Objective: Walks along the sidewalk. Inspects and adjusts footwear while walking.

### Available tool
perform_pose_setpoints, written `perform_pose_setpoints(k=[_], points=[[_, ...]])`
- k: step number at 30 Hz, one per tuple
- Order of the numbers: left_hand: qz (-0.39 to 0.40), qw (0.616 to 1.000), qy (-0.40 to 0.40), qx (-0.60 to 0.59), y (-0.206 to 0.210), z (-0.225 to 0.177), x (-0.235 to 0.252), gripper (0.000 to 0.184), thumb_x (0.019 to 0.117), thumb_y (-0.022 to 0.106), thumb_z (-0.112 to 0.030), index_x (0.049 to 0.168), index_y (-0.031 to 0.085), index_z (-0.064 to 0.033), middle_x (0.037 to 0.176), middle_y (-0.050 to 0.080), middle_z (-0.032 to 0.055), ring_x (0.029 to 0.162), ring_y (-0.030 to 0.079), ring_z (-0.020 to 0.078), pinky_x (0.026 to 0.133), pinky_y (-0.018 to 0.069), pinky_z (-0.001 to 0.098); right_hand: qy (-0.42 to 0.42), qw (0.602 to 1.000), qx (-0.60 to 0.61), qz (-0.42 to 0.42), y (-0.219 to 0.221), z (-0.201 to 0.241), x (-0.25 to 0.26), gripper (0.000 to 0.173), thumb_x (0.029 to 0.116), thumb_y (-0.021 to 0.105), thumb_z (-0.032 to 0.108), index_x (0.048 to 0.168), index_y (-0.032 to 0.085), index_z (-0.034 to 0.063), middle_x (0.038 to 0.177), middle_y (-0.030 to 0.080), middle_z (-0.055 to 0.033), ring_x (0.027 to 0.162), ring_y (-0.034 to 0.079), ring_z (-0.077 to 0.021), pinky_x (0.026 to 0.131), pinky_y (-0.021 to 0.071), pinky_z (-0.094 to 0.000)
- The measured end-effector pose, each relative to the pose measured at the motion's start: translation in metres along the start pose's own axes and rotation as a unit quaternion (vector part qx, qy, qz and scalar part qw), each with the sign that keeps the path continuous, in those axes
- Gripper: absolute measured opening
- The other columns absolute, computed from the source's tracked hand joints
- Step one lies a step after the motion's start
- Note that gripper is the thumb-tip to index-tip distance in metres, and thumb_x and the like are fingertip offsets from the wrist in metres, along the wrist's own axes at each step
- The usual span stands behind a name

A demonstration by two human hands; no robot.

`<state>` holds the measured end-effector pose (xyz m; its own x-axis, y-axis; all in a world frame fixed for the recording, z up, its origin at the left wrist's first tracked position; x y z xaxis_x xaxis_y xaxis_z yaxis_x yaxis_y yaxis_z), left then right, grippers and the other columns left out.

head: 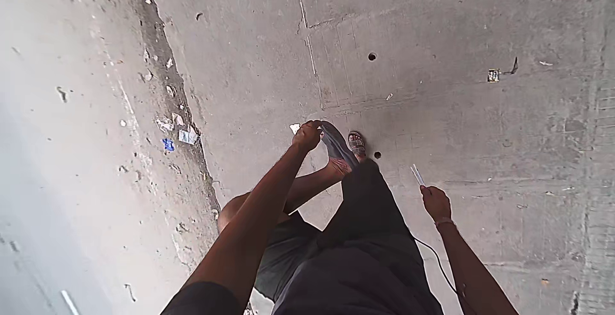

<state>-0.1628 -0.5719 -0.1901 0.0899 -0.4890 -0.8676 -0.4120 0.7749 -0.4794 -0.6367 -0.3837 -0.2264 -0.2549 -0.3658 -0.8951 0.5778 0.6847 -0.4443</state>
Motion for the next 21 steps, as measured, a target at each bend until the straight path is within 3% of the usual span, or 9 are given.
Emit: perform_pose_setpoints(k=[4,8,13,17,19,21], points=[[-0.011,1.0,0.004,-0.002,-0.014,-0.003,0.005,0.038,0.1063,0.05,-0.024,0.142,0.059,-0.0121,0.14,0.061,0.0151,0.13,0.059,0.0322,0.111,0.0447,0.0538,0.013,1.0,0.025,0.009,0.017,-0.006,0.006,0.047,0.1086,0.046,0.038,0.096,0.07,-0.0009,0.096,0.07,-0.0224,0.095,0.068,-0.0385,0.084,0.0502,-0.0598],[-0.033,0.999,0.016,-0.037,-0.048,-0.003,-0.019,0.043,0.1053,0.055,-0.028,0.144,0.056,-0.0081,0.141,0.06,0.0173,0.124,0.063,0.0303,0.109,0.0473,0.0504,0.002,0.998,0.05,0.025,0.021,0.009,0.004,0.047,0.1084,0.046,0.039,0.097,0.07,-0.0003,0.097,0.07,-0.0225,0.096,0.068,-0.0379,0.085,0.0505,-0.0595],[-0.087,0.991,-0.023,-0.096,-0.086,0.036,-0.059,0.046,0.1051,0.055,-0.031,0.143,0.055,-0.0051,0.139,0.062,0.0163,0.125,0.063,0.0267,0.11,0.0475,0.0469,-0.01,0.997,0.071,0.012,-0.008,0.028,-0.001,0.047,0.1084,0.047,0.038,0.094,0.069,-0.0005,0.094,0.069,-0.0221,0.094,0.068,-0.038,0.083,0.0503,-0.0589],[-0.05,0.99,-0.107,-0.079,-0.051,0.086,-0.05,0.045,0.104,0.058,-0.033,0.14,0.059,-0.0047,0.133,0.066,0.0179,0.128,0.06,0.0329,0.111,0.0441,0.0548,0.002,0.996,0.088,-0.029,-0.064,0.026,0.001,0.047,0.1081,0.048,0.039,0.092,0.068,0.0002,0.092,0.069,-0.0213,0.092,0.068,-0.0373,0.081,0.0505,-0.0586],[0.023,0.987,-0.152,-0.042,-0.017,0.11,-0.038,0.049,0.1012,0.061,-0.037,0.138,0.061,-0.0042,0.134,0.064,0.0208,0.131,0.058,0.0368,0.111,0.0431,0.0584,0.022,0.995,0.088,-0.042,-0.09,0.018,-0.002,0.046,0.1077,0.049,0.039,0.091,0.069,0.0008,0.092,0.069,-0.0209,0.092,0.068,-0.0369,0.081,0.0506,-0.0583],[0.115,0.98,-0.163,0.003,0.01,0.107,-0.016,0.056,0.1,0.063,-0.043,0.137,0.06,-0.0006,0.134,0.062,0.0253,0.127,0.06,0.0396,0.107,0.0464,0.0591,0.036,0.994,0.081,-0.058,-0.127,0.012,-0.002,0.046,0.1076,0.049,0.038,0.092,0.07,0.0004,0.093,0.07,-0.021,0.093,0.068,-0.0369,0.082,0.0507,-0.0581]])
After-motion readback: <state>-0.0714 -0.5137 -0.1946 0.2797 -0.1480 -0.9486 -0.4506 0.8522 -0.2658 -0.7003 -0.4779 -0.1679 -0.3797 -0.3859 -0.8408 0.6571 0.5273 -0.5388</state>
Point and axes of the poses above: each hand's wrist, its own x-axis towards the middle knuckle, its own y-axis out of the palm, z = x × y, the point moved 9 cm from there along x, towards the middle knuckle
